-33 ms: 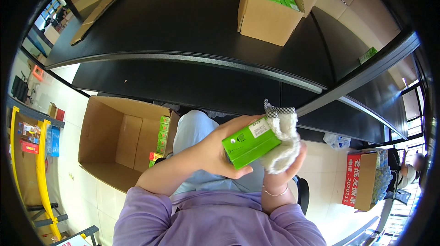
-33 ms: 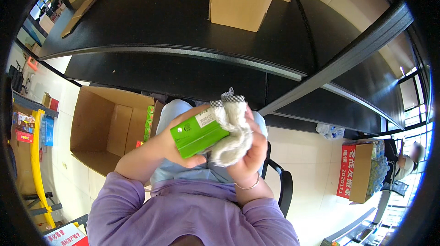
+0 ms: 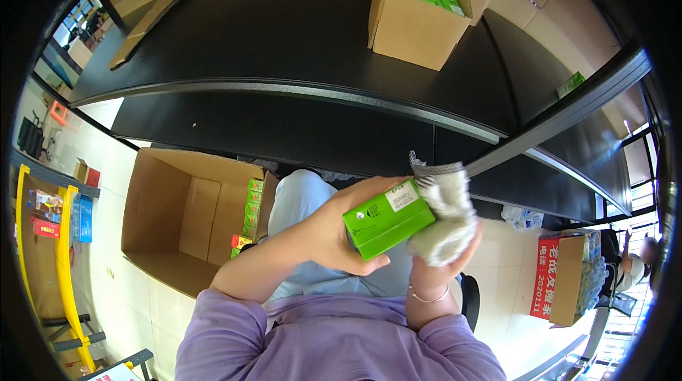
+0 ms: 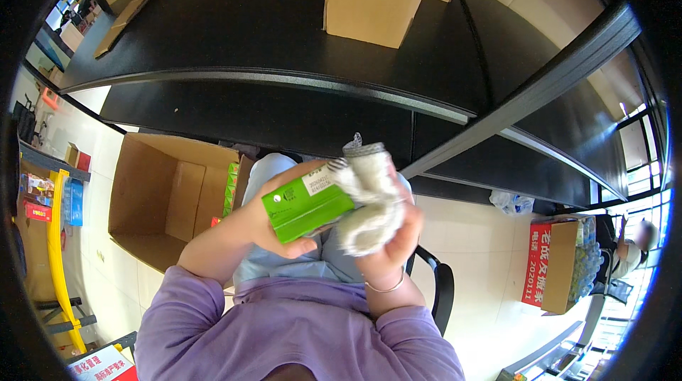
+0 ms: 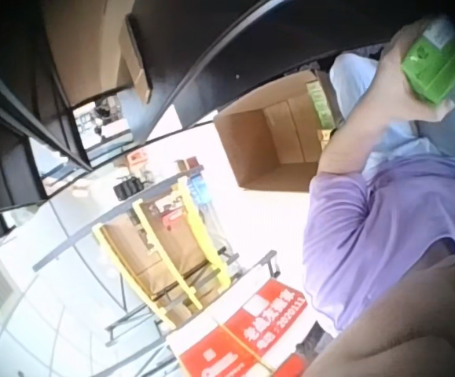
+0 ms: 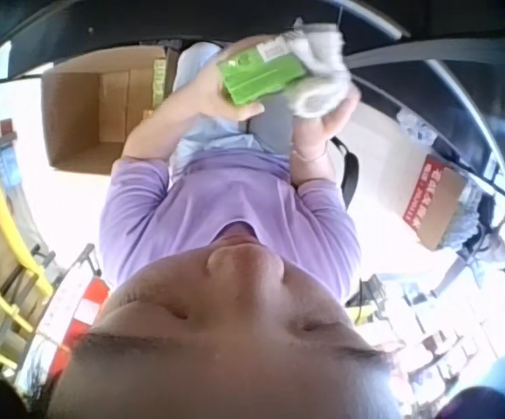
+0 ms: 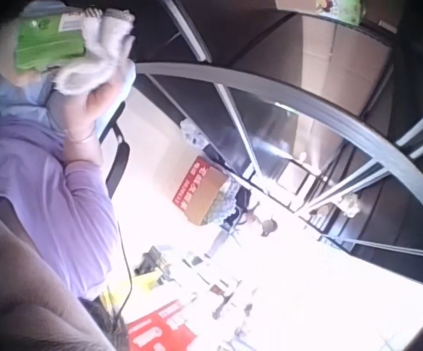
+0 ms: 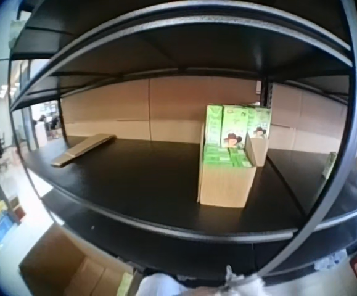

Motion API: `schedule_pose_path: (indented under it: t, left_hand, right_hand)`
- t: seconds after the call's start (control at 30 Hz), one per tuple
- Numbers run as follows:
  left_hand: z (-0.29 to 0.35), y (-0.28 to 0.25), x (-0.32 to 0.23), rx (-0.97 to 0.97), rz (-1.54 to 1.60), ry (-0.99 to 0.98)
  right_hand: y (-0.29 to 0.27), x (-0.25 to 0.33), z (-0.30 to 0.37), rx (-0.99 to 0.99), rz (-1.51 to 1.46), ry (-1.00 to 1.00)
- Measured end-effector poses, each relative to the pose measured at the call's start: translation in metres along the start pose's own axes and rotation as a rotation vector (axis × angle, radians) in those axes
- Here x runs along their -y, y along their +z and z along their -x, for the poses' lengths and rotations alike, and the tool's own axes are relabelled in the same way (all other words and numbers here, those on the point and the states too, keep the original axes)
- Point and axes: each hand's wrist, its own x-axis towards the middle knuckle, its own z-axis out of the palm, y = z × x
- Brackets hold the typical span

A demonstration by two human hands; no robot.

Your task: The person sits at a table and wipes green product boxes with a white cloth. They pick up each box from a larger cardboard carton, wipe all sides, and place the cleaned boxes into a second carton on the table.

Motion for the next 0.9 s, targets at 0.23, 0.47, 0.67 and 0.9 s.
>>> schedule_pose_path:
  t: [0.23,0.47,0.67,0.9]
  left_hand:
    - [-0.001,-0.016,-0.009,0.043,-0.177,0.038]
    - [-0.001,-0.014,-0.019,-0.006,-0.266,-0.109]
    - [0.003,-0.012,-0.018,-0.044,-0.487,-0.023]
    - [0.0,-0.016,-0.002,-0.036,-0.361,-0.058]
  right_hand:
    - [-0.003,0.015,-0.026,-0.14,-0.143,0.022]
    - [0.032,0.037,-0.043,0.472,0.268,-0.214]
    - [0.038,0.045,-0.043,0.527,0.578,-0.475]
    - [0.045,0.054,-0.038,0.67,0.392,-0.561]
